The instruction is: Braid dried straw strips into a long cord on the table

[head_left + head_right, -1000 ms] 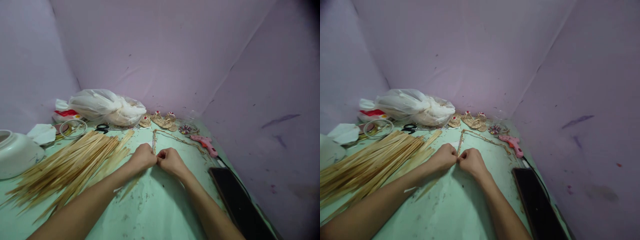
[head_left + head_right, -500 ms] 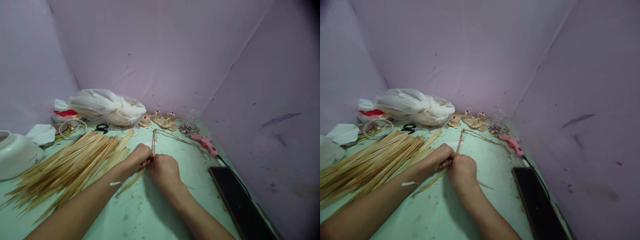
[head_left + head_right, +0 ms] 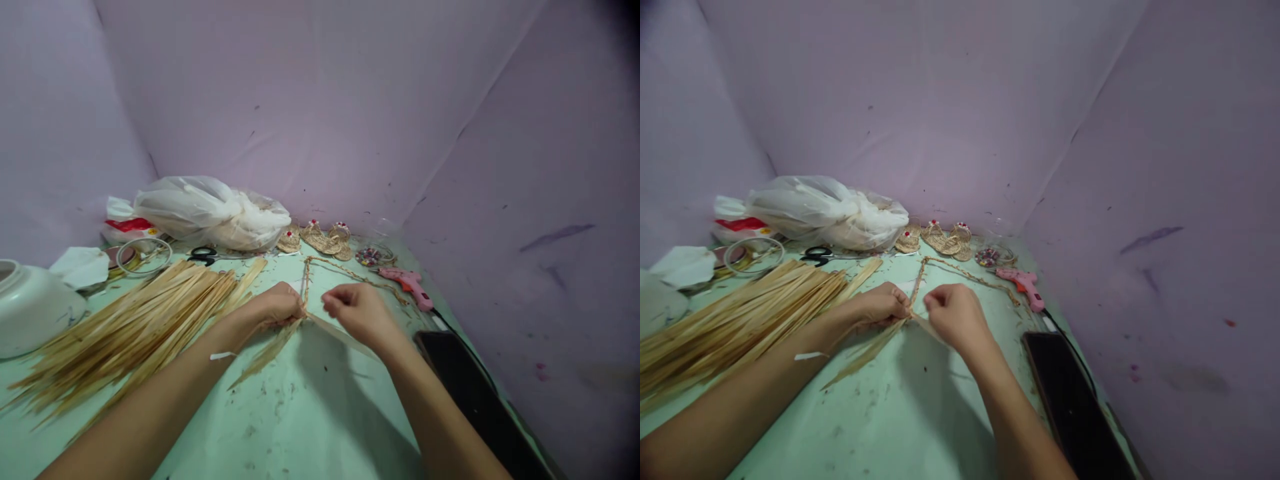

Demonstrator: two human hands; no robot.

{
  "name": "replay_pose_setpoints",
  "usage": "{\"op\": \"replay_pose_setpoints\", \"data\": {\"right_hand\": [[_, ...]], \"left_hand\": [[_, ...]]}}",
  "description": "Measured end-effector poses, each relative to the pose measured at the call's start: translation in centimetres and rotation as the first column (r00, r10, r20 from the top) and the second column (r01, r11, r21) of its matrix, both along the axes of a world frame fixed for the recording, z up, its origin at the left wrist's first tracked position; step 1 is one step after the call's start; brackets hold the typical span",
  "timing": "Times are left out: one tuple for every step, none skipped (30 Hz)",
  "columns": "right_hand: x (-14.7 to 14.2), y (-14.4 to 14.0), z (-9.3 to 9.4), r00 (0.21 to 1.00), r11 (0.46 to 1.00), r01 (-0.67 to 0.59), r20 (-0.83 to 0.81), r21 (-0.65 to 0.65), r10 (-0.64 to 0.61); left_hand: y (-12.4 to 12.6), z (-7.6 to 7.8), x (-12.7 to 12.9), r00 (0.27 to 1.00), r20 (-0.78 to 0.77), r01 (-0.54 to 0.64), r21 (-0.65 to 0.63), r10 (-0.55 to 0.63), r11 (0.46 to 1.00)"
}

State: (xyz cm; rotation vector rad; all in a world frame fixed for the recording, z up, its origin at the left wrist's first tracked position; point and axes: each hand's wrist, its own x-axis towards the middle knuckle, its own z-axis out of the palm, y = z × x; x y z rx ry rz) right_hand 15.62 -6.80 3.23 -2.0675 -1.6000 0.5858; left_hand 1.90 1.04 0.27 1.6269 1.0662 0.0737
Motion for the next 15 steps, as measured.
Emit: {"op": "replay_pose_setpoints", "data": {"right_hand": [[0.7, 0.4, -0.3, 0.995, 0.995, 0.085, -0.049, 0.056, -0.082], [1.0, 0.8, -0.7, 0.983, 0.986, 0.147, -0.126, 0.074, -0.137], [1.0, 1.1, -1.2, 0.959, 0.983, 0.173, -0.235, 0.053, -0.156], [0.6, 1.3, -1.6, 0.915, 0.987, 0.161, -0.372, -0.009, -0.153], [0.1, 1.4, -2.0, 0.848, 0.989, 0.121, -0.51, -0.084, -0.147], [-0.5, 1.5, -2.4, 0.77, 0.986, 0.069, -0.62, -0.152, -0.15], [-1.1, 1.5, -2.6, 0.708, 0.978, 0.023, -0.687, -0.206, -0.161], [-1.7, 1.5, -2.8, 0.681, 0.972, -0.003, -0.712, -0.235, -0.17], [-2.0, 1.4, -3.0, 0.689, 0.97, -0.007, -0.704, -0.245, -0.172], [-2.2, 1.4, -3.2, 0.719, 0.971, 0.007, -0.673, -0.241, -0.172], [-2.2, 1.4, -3.3, 0.755, 0.974, 0.025, -0.634, -0.227, -0.167], [-2.1, 1.5, -3.5, 0.787, 0.977, 0.041, -0.596, -0.211, -0.162], [-1.9, 1.5, -3.7, 0.809, 0.979, 0.054, -0.565, -0.199, -0.159], [-1.7, 1.6, -4.0, 0.823, 0.979, 0.062, -0.545, -0.192, -0.159], [-1.5, 1.6, -4.2, 0.831, 0.979, 0.065, -0.534, -0.191, -0.159]], "left_hand": [[0.1, 0.0, -0.1, 1.0, 0.014, 0.014, -0.014, -0.014, 1.0], [0.2, 0.1, -0.3, 1.0, 0.022, 0.022, -0.019, -0.022, 1.0], [0.2, 0.1, -0.3, 0.999, 0.021, 0.024, -0.016, -0.024, 1.0], [0.2, 0.1, -0.3, 1.0, 0.014, 0.02, -0.009, -0.019, 1.0], [0.2, 0.0, -0.3, 1.0, 0.005, 0.017, -0.006, -0.017, 1.0], [0.2, 0.0, -0.3, 1.0, 0.001, 0.019, -0.007, -0.019, 1.0], [0.1, -0.1, -0.3, 1.0, 0.009, 0.02, -0.007, -0.02, 1.0], [0.1, -0.1, -0.2, 1.0, 0.021, 0.021, -0.005, -0.021, 1.0], [0.0, -0.2, -0.1, 0.999, 0.036, 0.023, 0.0, -0.023, 1.0], [0.0, -0.2, -0.1, 0.998, 0.05, 0.025, 0.011, -0.026, 1.0], [-0.1, -0.2, 0.0, 0.998, 0.062, 0.031, 0.028, -0.033, 0.999], [-0.1, -0.2, 0.1, 0.997, 0.061, 0.038, 0.053, -0.041, 0.998], [-0.2, -0.2, 0.1, 0.998, 0.042, 0.048, 0.088, -0.052, 0.995], [-0.2, -0.1, 0.2, 0.998, 0.003, 0.061, 0.132, -0.061, 0.989], [-0.3, 0.1, 0.2, 0.996, -0.056, 0.074, 0.183, -0.065, 0.98]]}}
